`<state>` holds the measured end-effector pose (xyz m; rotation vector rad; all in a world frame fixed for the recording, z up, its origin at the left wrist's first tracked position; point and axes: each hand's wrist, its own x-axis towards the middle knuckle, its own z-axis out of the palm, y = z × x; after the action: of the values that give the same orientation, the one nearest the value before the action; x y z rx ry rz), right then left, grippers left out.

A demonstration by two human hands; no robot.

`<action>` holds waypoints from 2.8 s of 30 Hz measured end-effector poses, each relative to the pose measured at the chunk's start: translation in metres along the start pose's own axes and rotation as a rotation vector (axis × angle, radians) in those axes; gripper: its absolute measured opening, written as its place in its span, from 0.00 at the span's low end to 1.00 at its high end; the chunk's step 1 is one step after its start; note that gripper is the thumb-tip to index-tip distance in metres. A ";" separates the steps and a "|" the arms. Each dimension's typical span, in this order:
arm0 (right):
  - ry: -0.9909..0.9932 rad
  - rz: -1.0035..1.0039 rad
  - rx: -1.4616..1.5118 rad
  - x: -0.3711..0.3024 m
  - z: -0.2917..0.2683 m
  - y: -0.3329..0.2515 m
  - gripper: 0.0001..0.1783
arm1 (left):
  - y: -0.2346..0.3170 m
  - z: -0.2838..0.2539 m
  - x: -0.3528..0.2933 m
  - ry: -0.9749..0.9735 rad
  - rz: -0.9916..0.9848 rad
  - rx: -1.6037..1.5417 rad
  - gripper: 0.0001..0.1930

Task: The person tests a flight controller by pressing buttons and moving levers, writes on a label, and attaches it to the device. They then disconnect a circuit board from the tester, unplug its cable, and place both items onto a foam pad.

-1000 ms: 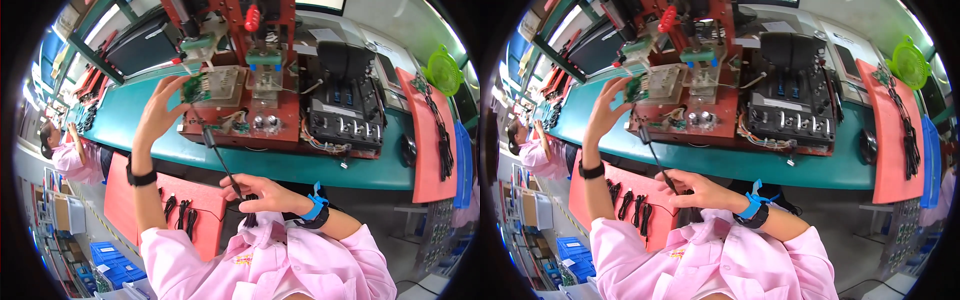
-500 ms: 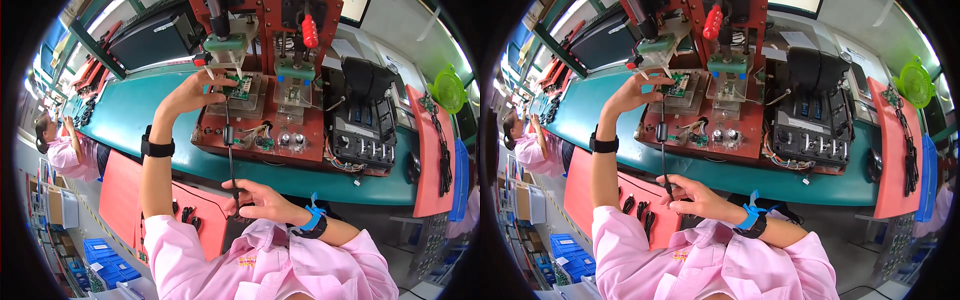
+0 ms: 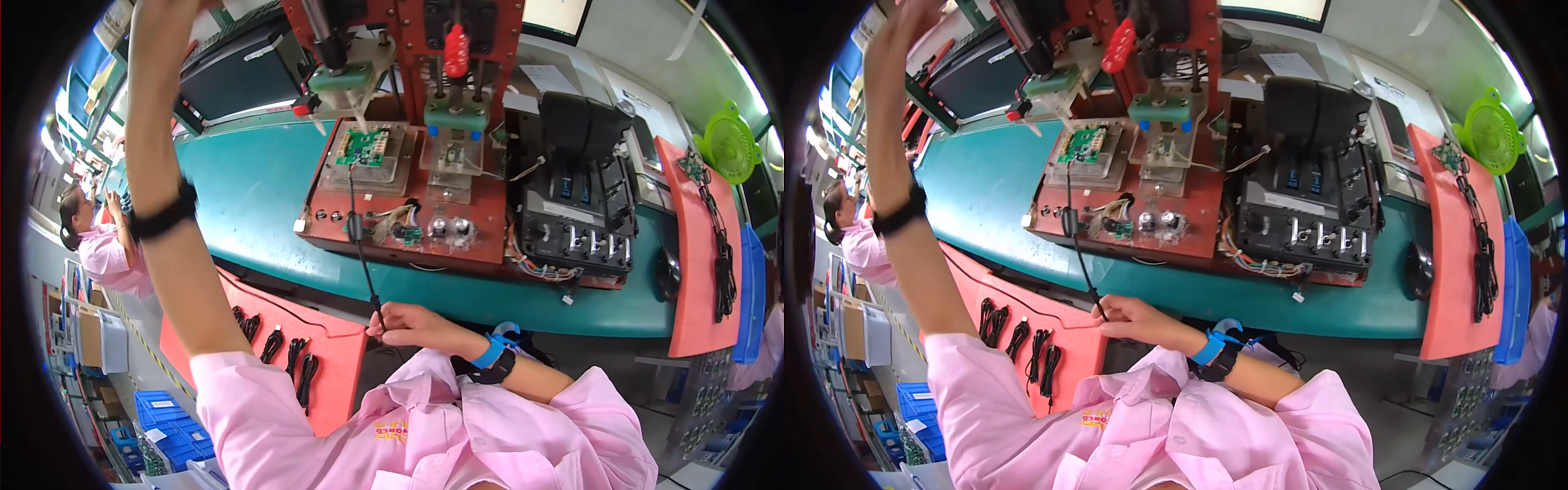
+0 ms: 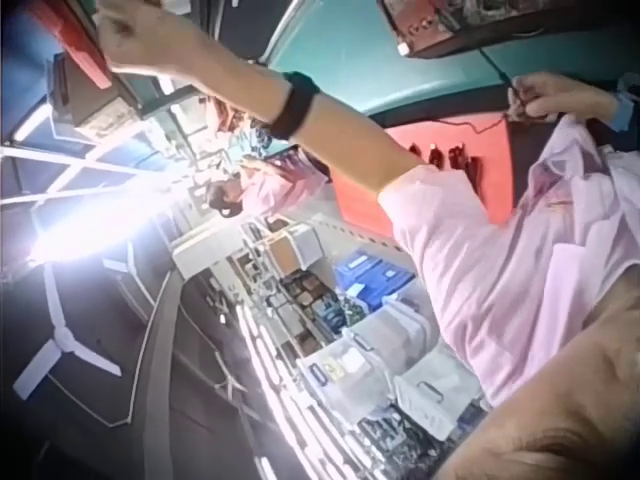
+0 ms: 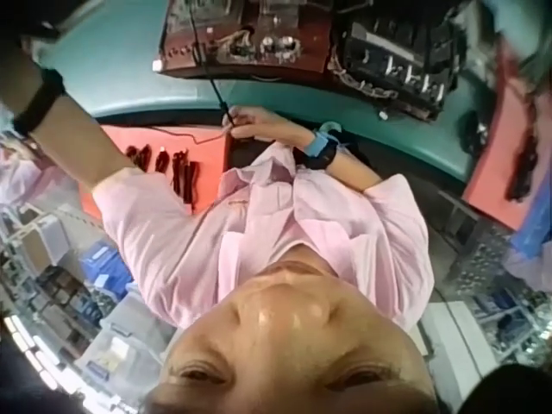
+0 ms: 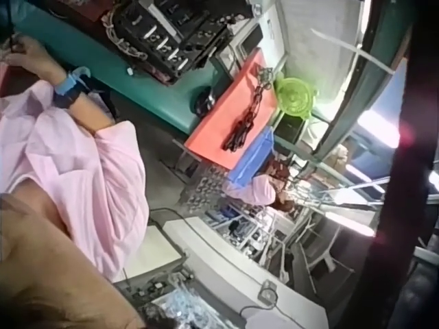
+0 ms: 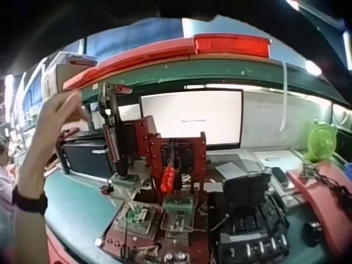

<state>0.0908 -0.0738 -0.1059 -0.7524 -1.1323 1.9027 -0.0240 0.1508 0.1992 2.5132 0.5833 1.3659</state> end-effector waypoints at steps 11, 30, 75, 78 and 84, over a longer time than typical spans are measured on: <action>-0.051 -0.057 -0.202 -0.013 -0.008 -0.004 0.15 | 0.047 0.002 0.047 -0.003 -0.093 0.030 0.15; 0.114 -0.047 0.095 -0.028 -0.003 0.003 0.09 | 0.080 0.072 -0.291 0.141 -0.609 0.279 0.11; 0.411 -0.348 0.026 0.040 0.069 0.042 0.13 | 0.026 0.093 -0.312 0.150 -0.904 0.003 0.09; 0.432 -0.315 -0.027 0.047 0.076 0.040 0.13 | 0.028 0.097 -0.309 0.121 -0.766 0.441 0.11; 0.247 -0.286 -0.028 0.041 0.045 0.028 0.22 | 0.006 0.070 -0.317 0.116 -0.584 0.437 0.12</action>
<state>0.0251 -0.0672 -0.1155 -0.7716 -1.0514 1.5145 -0.1186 0.0044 -0.0749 2.2598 1.6365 1.2484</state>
